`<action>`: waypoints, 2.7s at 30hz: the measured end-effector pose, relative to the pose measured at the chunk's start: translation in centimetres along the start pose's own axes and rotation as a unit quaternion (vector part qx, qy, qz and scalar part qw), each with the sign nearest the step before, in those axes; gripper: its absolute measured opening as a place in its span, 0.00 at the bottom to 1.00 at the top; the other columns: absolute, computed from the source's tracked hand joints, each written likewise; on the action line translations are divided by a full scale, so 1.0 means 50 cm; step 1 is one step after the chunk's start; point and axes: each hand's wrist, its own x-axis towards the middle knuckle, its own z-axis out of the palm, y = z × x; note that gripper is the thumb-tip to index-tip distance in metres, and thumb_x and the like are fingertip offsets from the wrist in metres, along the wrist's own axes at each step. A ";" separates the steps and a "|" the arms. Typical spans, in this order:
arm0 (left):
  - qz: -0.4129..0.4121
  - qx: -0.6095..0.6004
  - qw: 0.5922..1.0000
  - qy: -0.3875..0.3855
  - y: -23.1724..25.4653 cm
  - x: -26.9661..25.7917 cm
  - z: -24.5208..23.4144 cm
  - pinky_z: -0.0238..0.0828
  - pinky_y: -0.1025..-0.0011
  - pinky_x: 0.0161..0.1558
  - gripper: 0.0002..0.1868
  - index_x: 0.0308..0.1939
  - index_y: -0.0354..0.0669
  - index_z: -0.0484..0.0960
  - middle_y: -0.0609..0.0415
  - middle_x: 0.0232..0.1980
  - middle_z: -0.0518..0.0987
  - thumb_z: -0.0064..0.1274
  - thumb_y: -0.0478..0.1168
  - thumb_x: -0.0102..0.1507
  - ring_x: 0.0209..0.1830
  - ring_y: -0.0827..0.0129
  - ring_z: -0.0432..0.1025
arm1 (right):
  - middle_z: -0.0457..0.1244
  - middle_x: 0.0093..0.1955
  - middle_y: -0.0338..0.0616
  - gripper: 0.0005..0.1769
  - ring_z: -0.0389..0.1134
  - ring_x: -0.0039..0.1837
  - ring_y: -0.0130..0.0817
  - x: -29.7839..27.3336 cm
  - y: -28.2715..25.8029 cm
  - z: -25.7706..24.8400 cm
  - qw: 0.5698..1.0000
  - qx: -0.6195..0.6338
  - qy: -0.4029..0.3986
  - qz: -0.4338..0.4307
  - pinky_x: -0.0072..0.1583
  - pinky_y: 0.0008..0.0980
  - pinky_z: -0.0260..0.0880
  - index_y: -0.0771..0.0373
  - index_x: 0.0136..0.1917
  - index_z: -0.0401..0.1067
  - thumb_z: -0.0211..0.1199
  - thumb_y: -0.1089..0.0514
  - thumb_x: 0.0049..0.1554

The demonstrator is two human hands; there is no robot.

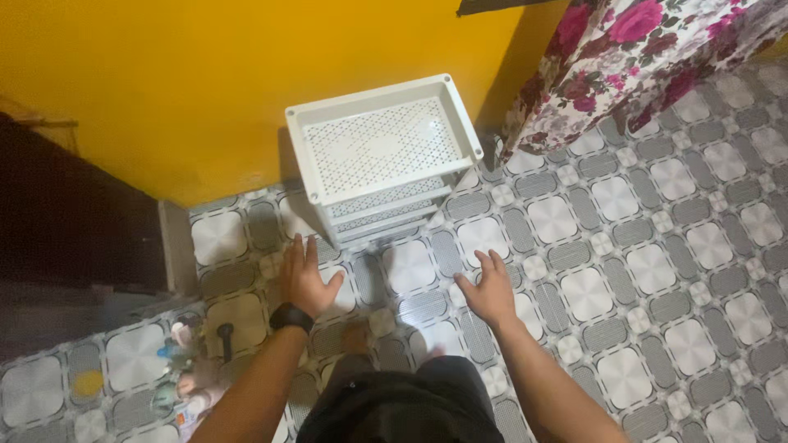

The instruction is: The person removes various toiletries from a white plastic wall-mounted shelf and places them on the floor. Then the person detaches the shelf from the wall and disassembles it into separate panels and supports on the floor.

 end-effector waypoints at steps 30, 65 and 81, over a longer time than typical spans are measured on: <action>-0.542 -0.290 0.784 0.082 -0.054 0.428 0.306 0.77 0.56 0.47 0.27 0.58 0.27 0.73 0.35 0.54 0.79 0.56 0.42 0.60 0.48 0.47 0.78 | 0.73 0.49 0.51 0.19 0.72 0.51 0.43 0.771 0.239 0.184 0.954 0.214 -0.147 0.148 0.54 0.39 0.71 0.65 0.56 0.80 0.64 0.54 0.55; -0.546 -0.548 0.603 -0.196 0.223 0.193 0.553 0.66 0.49 0.65 0.45 0.76 0.49 0.59 0.45 0.78 0.60 0.56 0.59 0.60 0.75 0.46 0.60 | 0.66 0.61 0.49 0.28 0.67 0.58 0.43 0.232 0.223 0.225 0.749 0.553 -0.110 0.348 0.58 0.39 0.69 0.64 0.69 0.66 0.59 0.52 0.58; -0.550 -0.628 0.527 -0.158 0.351 0.146 0.679 0.70 0.62 0.55 0.36 0.65 0.40 0.70 0.46 0.56 0.77 0.44 0.65 0.67 0.56 0.60 0.72 | 0.66 0.60 0.56 0.36 0.67 0.59 0.42 0.242 0.316 0.317 0.537 0.671 -0.184 0.478 0.62 0.40 0.68 0.72 0.73 0.56 0.38 0.40 0.66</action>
